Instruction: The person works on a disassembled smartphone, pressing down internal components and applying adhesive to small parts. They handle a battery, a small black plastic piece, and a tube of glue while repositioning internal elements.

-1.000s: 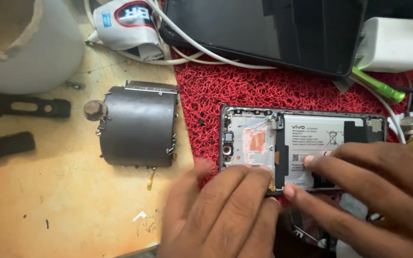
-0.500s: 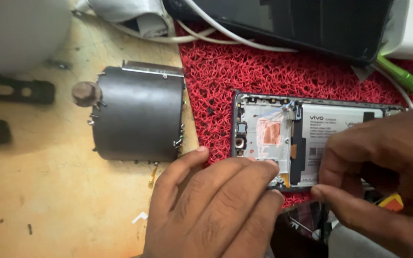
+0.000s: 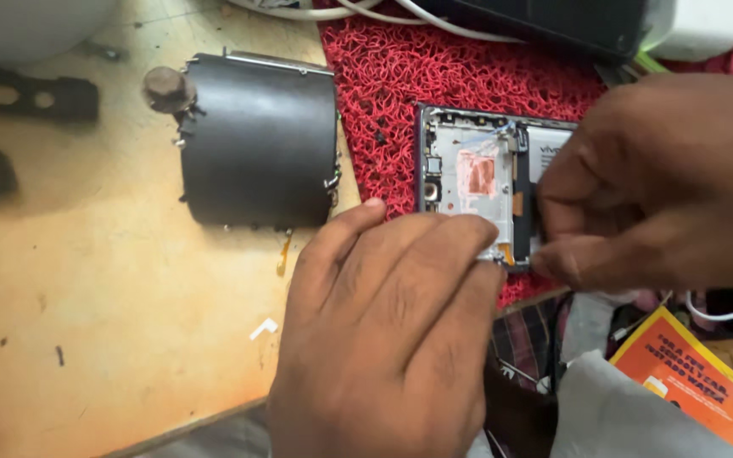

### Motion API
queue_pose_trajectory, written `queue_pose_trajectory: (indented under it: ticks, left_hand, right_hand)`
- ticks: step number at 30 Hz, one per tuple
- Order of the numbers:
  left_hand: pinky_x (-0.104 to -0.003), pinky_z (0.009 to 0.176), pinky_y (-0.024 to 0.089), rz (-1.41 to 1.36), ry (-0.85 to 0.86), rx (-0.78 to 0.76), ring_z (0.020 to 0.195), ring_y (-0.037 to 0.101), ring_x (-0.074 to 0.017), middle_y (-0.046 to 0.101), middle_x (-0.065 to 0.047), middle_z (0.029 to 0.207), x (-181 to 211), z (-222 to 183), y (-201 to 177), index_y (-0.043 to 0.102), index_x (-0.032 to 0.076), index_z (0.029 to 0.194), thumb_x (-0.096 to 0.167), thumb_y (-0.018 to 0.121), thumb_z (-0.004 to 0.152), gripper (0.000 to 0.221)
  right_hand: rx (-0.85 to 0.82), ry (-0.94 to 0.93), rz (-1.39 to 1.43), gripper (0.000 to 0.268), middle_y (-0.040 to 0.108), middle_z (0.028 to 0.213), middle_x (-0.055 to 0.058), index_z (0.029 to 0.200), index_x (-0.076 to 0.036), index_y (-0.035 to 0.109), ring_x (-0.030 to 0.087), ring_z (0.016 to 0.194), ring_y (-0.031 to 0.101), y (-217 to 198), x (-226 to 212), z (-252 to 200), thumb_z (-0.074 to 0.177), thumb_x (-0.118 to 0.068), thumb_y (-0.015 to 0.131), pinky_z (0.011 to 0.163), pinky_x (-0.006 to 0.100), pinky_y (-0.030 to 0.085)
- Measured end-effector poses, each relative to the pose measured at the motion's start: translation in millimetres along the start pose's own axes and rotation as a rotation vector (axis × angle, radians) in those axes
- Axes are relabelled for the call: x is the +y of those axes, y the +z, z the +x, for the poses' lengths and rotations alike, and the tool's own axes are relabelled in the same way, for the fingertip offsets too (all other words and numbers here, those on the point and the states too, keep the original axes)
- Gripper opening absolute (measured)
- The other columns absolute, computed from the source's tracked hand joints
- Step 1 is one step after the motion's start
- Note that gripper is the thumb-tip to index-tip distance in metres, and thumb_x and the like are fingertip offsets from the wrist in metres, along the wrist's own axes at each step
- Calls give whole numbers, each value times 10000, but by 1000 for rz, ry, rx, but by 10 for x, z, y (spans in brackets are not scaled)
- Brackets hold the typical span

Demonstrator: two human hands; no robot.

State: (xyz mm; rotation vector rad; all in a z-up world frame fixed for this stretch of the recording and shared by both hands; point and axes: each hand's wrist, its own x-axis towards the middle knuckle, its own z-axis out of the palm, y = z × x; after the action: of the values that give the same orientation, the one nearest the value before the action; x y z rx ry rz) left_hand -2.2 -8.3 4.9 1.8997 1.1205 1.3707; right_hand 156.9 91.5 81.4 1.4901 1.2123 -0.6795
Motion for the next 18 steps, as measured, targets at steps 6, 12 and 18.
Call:
queue_pose_trajectory:
  ticks: [6,12,18]
  left_hand:
    - [-511,1035,503,-15,40,39,1081,685,-288,681,-134,1106,24,-71,-81,706,-56,979,-14,709,849,136]
    - [-477,1049,515,-62,54,36,1106,675,-300,672,-142,1111,4,-114,-135,699,-74,1005,-10,712,836,181]
    - [-445,994,522,-77,40,4,1083,674,-313,681,-156,1092,35,-99,-199,697,-97,998,-33,691,776,232]
  right_hand:
    - [46,66,15,269,659,596,35,747,-92,732,115,528,549,15,-142,-188,899,-306,792,545,294,474]
    - [34,4,106,312,653,605,55,774,-66,702,137,528,524,71,-94,-146,906,-328,809,515,323,463]
    - [120,86,82,263,661,630,37,771,-93,709,132,518,600,99,-239,-282,884,-321,774,539,317,496]
